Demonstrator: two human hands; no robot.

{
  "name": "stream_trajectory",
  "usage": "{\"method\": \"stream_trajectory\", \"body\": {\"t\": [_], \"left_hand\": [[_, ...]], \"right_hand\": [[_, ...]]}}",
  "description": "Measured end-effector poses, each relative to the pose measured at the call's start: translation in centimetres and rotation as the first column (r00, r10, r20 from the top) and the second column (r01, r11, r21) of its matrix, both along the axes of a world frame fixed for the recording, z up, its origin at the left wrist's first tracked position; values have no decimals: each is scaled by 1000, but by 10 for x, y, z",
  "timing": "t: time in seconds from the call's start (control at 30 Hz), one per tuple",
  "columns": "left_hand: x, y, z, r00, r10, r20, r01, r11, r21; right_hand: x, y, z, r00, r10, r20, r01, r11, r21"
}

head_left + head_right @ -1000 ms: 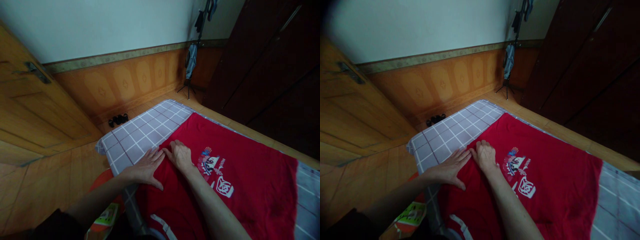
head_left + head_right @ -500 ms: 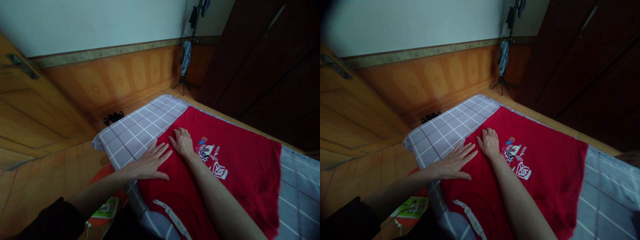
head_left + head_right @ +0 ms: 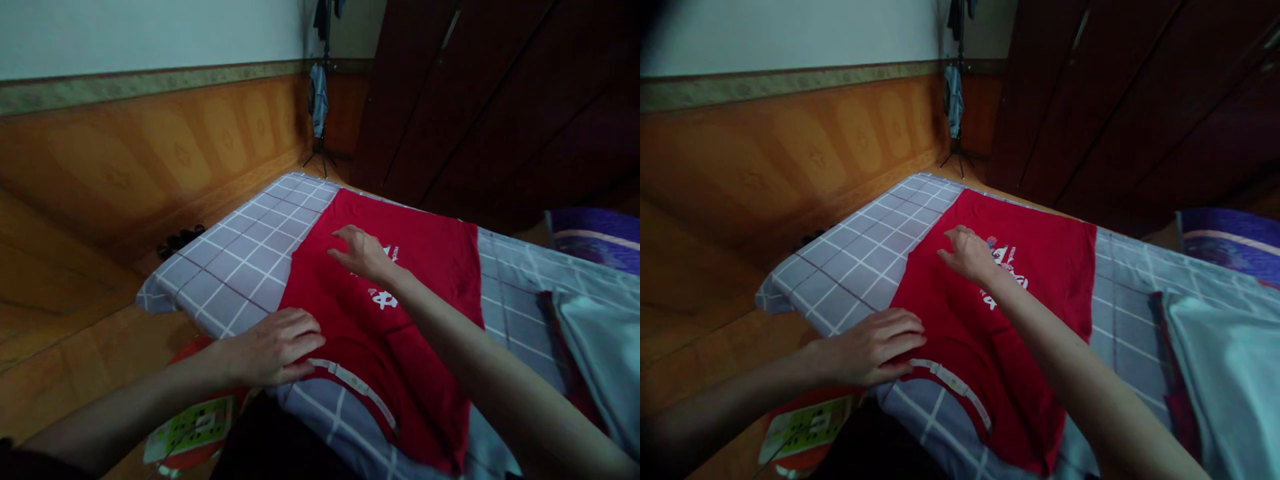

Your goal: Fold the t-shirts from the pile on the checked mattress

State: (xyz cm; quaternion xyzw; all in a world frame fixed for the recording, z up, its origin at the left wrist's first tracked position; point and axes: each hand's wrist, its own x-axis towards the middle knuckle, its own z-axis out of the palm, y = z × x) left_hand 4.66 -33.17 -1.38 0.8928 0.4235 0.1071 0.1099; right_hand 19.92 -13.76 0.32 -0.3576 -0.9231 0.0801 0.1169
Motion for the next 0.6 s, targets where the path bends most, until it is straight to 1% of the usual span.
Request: {"method": "stream_trajectory", "body": {"t": [0.03, 0.07, 0.13, 0.17, 0.23, 0.27, 0.33, 0.4, 0.47, 0.53, 0.6], "left_hand": [[-3, -8, -1, 1000, -14, -13, 14, 1000, 21], [-6, -15, -3, 999, -11, -32, 12, 999, 44], [-13, -25, -7, 997, 22, -77, -15, 996, 89], [-16, -28, -10, 994, 35, -101, -25, 994, 104], [-22, -31, -15, 989, 30, -143, -15, 994, 106], [-24, -33, -17, 987, 22, -157, -7, 995, 95], [-27, -35, -21, 983, 11, -183, 1, 998, 64], [-29, -37, -25, 976, 3, -216, 8, 999, 49], [-28, -37, -29, 964, -8, -265, 24, 998, 55], [-27, -33, -33, 953, -17, -303, 44, 995, 84], [-24, -25, -37, 953, -6, -302, 49, 990, 133]], "right_hand": [[17, -15, 9, 1000, 19, -5, -19, 1000, 2], [37, -33, 17, 995, 95, -23, -95, 995, 9], [80, -74, 22, 986, 162, -49, -161, 987, 15], [102, -96, 20, 982, 183, -42, -183, 983, 14], [143, -137, 8, 983, 180, 36, -177, 982, -64], [161, -156, 1, 981, 187, 50, -183, 981, -64], [188, -186, -15, 989, 135, 64, -135, 991, -5], [202, -205, -28, 992, 101, 74, -104, 994, 41], [202, -213, -39, 995, 73, 63, -79, 991, 110], [195, -211, -48, 999, 28, 23, -33, 976, 217], [187, -205, -54, 999, -16, -34, 25, 961, 276]]}}
